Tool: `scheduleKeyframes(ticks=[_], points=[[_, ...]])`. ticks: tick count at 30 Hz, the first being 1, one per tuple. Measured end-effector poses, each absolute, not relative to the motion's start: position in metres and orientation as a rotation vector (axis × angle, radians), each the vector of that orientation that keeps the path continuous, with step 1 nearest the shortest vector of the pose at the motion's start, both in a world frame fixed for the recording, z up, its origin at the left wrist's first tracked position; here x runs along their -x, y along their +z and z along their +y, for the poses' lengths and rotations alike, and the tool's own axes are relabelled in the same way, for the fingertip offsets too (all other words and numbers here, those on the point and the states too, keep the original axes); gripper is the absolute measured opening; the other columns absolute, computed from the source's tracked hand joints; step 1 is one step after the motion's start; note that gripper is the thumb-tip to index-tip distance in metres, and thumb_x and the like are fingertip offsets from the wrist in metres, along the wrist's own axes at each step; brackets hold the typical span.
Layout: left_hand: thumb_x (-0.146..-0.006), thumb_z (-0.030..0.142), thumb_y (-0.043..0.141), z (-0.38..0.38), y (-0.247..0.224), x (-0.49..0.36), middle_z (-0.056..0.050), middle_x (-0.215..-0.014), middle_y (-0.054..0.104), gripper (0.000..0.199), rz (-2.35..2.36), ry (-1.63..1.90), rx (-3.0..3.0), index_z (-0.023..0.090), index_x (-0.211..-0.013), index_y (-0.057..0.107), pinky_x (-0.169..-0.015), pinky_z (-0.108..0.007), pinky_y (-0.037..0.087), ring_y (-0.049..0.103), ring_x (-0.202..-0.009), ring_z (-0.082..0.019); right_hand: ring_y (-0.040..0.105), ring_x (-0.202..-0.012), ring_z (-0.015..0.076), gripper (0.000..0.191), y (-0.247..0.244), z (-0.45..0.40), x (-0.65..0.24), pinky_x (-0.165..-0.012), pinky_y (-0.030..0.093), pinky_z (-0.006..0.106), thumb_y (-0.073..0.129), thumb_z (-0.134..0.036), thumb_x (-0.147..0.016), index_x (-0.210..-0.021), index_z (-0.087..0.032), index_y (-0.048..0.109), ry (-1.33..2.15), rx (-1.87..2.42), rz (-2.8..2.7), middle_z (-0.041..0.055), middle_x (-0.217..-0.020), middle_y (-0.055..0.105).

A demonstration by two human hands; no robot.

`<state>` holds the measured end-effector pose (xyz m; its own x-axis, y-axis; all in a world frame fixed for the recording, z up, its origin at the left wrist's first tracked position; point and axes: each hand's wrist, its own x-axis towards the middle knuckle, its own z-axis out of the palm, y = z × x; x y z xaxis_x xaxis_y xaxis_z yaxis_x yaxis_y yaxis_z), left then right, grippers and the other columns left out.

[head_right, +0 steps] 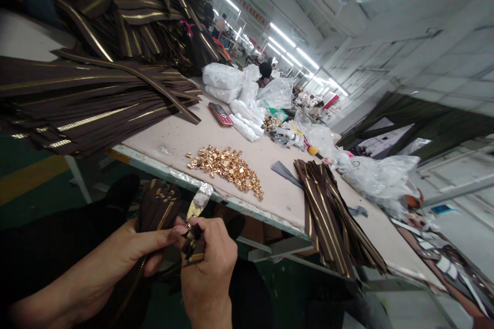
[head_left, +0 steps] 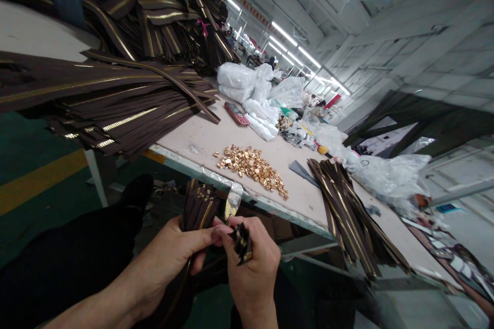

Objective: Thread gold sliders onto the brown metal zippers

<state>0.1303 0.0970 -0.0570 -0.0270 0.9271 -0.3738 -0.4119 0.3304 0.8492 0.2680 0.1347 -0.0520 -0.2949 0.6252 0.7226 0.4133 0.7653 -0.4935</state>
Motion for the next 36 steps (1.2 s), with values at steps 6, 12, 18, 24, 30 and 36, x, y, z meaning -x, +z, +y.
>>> scheduleKeyframes(ticks=[6, 12, 18, 24, 30, 36], points=[[-0.068, 0.045, 0.074, 0.099, -0.059, -0.129, 0.006, -0.04, 0.046, 0.031, 1.168, 1.162, -0.605, 0.019, -0.06, 0.06, -0.044, -0.022, 0.025, 0.036, -0.042, -0.009, 0.069, -0.074, 0.0151, 0.011, -0.049, 0.135, -0.267, -0.067, 0.054, 0.022, 0.066, -0.012, -0.09, -0.1, -0.014, 0.07, 0.159, 0.789, -2.037, 0.0064, -0.082, 0.07], [-0.066, 0.045, 0.078, 0.095, -0.06, -0.128, 0.003, -0.057, 0.059, 0.033, 1.12, 1.16, -0.609, 0.015, -0.076, 0.07, -0.042, -0.02, 0.024, 0.037, -0.041, -0.006, 0.066, -0.067, 0.0155, 0.009, -0.046, 0.146, -0.259, -0.062, 0.053, 0.024, 0.072, -0.026, -0.085, -0.084, -0.017, 0.075, 0.746, 1.086, -1.718, 0.002, -0.074, 0.068], [-0.065, 0.048, 0.084, 0.092, -0.063, -0.127, 0.004, -0.058, 0.058, 0.038, 1.043, 1.146, -0.622, 0.016, -0.078, 0.07, -0.041, -0.019, 0.027, 0.04, -0.041, -0.006, 0.059, -0.059, 0.0134, 0.017, -0.038, 0.141, -0.259, -0.057, 0.052, 0.025, 0.08, -0.029, -0.073, -0.086, -0.018, 0.076, 1.121, 1.075, -1.433, -0.0024, -0.065, 0.065], [-0.057, 0.042, 0.09, 0.088, -0.057, -0.128, 0.006, -0.048, 0.048, 0.034, 0.978, 1.145, -0.653, 0.016, -0.071, 0.074, -0.039, -0.019, 0.023, 0.034, -0.04, -0.006, 0.061, -0.06, 0.0127, 0.013, -0.033, 0.125, -0.27, -0.057, 0.051, 0.023, 0.083, -0.025, -0.074, -0.085, -0.02, 0.079, 1.183, 0.93, -1.572, -0.0012, -0.071, 0.069], [-0.057, 0.037, 0.088, 0.087, -0.052, -0.13, 0.004, -0.05, 0.053, 0.029, 0.994, 1.105, -0.687, 0.016, -0.074, 0.077, -0.04, -0.019, 0.025, 0.036, -0.042, -0.007, 0.062, -0.065, 0.0118, 0.02, -0.036, 0.125, -0.271, -0.061, 0.049, 0.021, 0.085, -0.023, -0.071, -0.09, -0.022, 0.077, 1.175, 0.92, -1.528, -0.003, -0.075, 0.067], [-0.054, 0.047, 0.093, 0.086, -0.064, -0.127, 0.003, -0.053, 0.058, 0.044, 0.963, 1.143, -0.577, 0.015, -0.078, 0.074, -0.042, -0.018, 0.031, 0.043, -0.044, -0.007, 0.058, -0.058, 0.0107, 0.016, -0.04, 0.123, -0.271, -0.054, 0.047, 0.022, 0.082, -0.026, -0.073, -0.072, -0.017, 0.069, 1.305, 0.875, -1.435, 0.0009, -0.075, 0.068]])
